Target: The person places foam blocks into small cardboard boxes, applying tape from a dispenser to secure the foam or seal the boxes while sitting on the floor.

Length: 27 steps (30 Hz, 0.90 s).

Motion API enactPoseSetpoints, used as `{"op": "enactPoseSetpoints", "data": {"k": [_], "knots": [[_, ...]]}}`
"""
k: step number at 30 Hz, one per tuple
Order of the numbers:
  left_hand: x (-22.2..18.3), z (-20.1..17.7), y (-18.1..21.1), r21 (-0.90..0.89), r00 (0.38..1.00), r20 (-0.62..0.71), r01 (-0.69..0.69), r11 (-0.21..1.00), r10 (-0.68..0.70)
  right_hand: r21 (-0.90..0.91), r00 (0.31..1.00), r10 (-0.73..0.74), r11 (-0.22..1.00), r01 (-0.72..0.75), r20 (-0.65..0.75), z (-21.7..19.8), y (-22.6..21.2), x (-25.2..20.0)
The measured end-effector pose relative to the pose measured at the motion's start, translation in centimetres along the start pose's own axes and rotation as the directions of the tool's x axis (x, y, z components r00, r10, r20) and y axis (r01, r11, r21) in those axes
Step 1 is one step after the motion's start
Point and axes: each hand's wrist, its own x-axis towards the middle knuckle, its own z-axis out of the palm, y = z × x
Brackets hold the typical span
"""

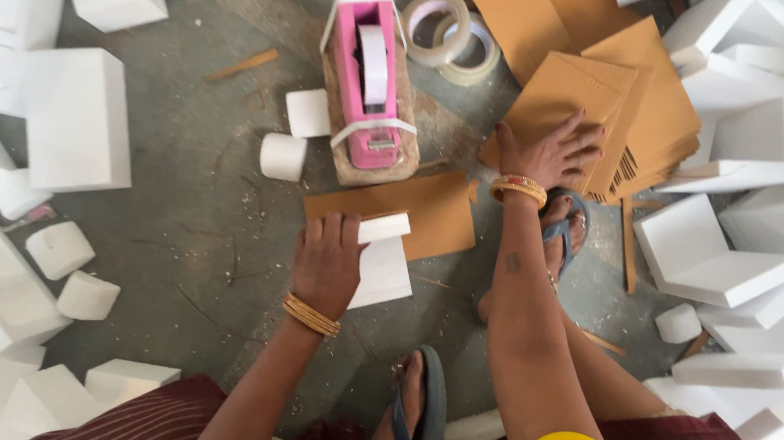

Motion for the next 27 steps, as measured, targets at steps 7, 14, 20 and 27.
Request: {"op": "enactPoseSetpoints", "data": {"k": [7, 14, 20, 27], "knots": [[0.1, 0.7, 0.1, 0.016, 1.0, 0.001, 0.011, 1.0, -0.011, -0.095, 0.995, 0.04, 0.995, -0.032, 0.087, -0.6, -1.8, -1.0], [-0.2, 0.9, -0.4, -0.018, 1.0, -0.025, 0.001, 1.0, -0.001, 0.222, 0.999, -0.051, 0.974, 0.053, -0.013, -3.1, -2.0, -2.2], [-0.3, 1.2, -1.1, -0.02, 0.993, -0.108, -0.056, 0.998, 0.053, 0.556, 0.769, -0.611, 0.58, 0.596, -0.188, -10.8, 0.4, -12.4], [0.5, 2.6, -3.9, -0.161, 0.992, -0.012, -0.125, 0.979, 0.125, 0.497, 0.563, -0.818, 0.541, 0.679, 0.121, -11.7, 3.4, -25.5]]}}
